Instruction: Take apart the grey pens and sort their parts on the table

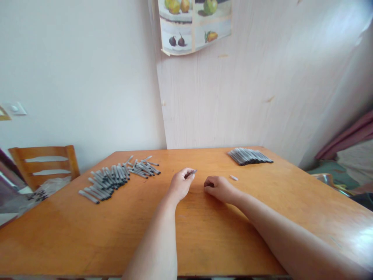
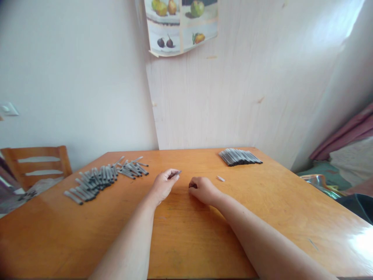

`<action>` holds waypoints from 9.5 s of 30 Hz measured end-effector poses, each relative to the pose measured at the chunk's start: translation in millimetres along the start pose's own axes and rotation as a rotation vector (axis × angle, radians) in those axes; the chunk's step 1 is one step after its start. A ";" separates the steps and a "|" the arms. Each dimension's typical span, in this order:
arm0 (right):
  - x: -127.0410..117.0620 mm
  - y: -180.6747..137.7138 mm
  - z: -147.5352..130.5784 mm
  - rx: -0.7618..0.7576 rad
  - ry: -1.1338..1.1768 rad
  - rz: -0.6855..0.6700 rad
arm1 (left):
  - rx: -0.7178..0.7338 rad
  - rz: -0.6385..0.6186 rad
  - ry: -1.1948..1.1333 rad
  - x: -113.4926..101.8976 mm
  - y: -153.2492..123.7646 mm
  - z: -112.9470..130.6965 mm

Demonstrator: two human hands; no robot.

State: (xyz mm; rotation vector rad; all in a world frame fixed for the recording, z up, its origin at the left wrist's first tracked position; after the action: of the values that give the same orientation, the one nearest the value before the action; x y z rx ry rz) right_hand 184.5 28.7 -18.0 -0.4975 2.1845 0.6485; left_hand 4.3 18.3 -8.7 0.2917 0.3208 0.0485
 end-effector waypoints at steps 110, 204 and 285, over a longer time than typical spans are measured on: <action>-16.9 -3.8 -4.6 0.148 0.351 0.212 | 0.096 -0.135 0.297 23.5 -13.6 13.0; -18.0 -13.2 -30.4 0.188 0.624 0.079 | -0.322 0.166 -0.703 24.3 -13.7 14.0; -190.5 -16.1 225.3 0.801 -0.338 0.531 | 0.181 0.070 0.815 15.4 -2.9 -23.2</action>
State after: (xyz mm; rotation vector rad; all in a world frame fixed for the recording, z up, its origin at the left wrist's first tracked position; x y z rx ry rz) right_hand 440.1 175.9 -0.4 0.5815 2.0272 0.0604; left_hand 11.6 23.3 -35.2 0.4566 1.1281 0.2104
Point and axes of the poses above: each hand's wrist, its own y-axis towards the middle knuckle, its own x-axis out of the palm, z = x × y, the point moved 3 cm from there along y, towards the middle knuckle, and after that the axes turned 5 degrees about -x, right-handed, at the moved point
